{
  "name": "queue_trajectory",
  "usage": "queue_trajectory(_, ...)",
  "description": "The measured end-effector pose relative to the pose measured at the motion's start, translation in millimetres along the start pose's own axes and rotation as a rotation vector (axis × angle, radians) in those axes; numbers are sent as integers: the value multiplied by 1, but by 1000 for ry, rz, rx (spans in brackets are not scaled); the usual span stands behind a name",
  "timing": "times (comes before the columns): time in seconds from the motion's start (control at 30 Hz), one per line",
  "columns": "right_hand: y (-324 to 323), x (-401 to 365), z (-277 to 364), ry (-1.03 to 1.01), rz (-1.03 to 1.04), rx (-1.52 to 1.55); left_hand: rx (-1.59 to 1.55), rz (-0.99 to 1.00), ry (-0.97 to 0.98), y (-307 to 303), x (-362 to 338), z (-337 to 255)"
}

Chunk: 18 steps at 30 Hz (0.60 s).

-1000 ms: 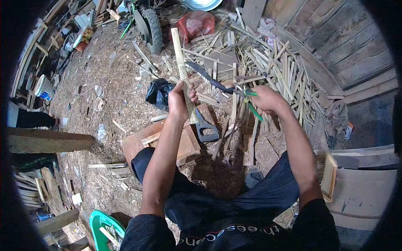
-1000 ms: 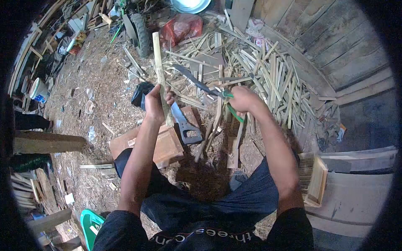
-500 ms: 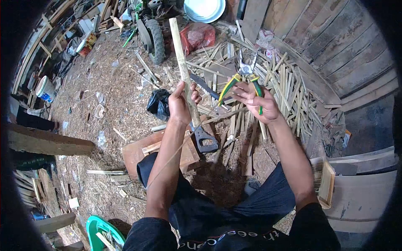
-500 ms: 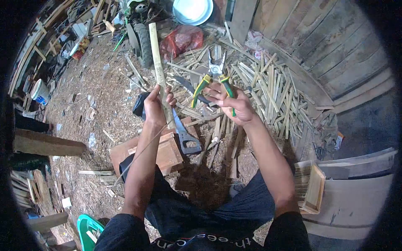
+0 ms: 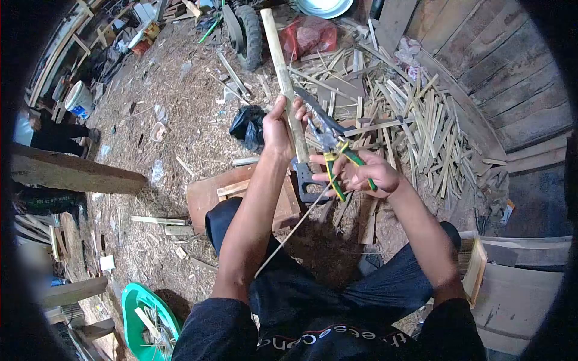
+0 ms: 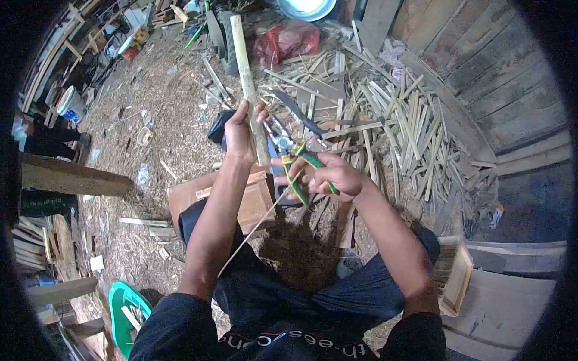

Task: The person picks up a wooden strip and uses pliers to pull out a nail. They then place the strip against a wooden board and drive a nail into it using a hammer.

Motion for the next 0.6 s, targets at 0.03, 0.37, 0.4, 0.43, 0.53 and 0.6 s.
queue_trajectory(0.03,1,-1,-5,39,20,-3,-32,21,-1,5,-1,-1)
queue_trajectory(0.37,2,2,-50,264,88,50,-93,110,-5,26,-7,-2)
queue_trajectory(0.4,5,3,-53,264,85,71,-125,130,-9,29,-8,0)
queue_trajectory(0.43,9,5,-51,236,102,117,-158,149,-12,32,-9,0)
queue_trajectory(0.53,15,7,-48,174,138,241,-158,142,-27,31,-9,-3)
queue_trajectory(0.6,14,6,-48,164,144,301,-152,161,-17,35,-10,-7)
Point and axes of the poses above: each hand's wrist, its own x-axis towards the middle knuckle, its own y-axis out of the palm, z = x × y, the point moved 10 cm from there along x, towards the middle knuckle, and after that the axes turned 7 degrees about z, right-handed, at the moved point
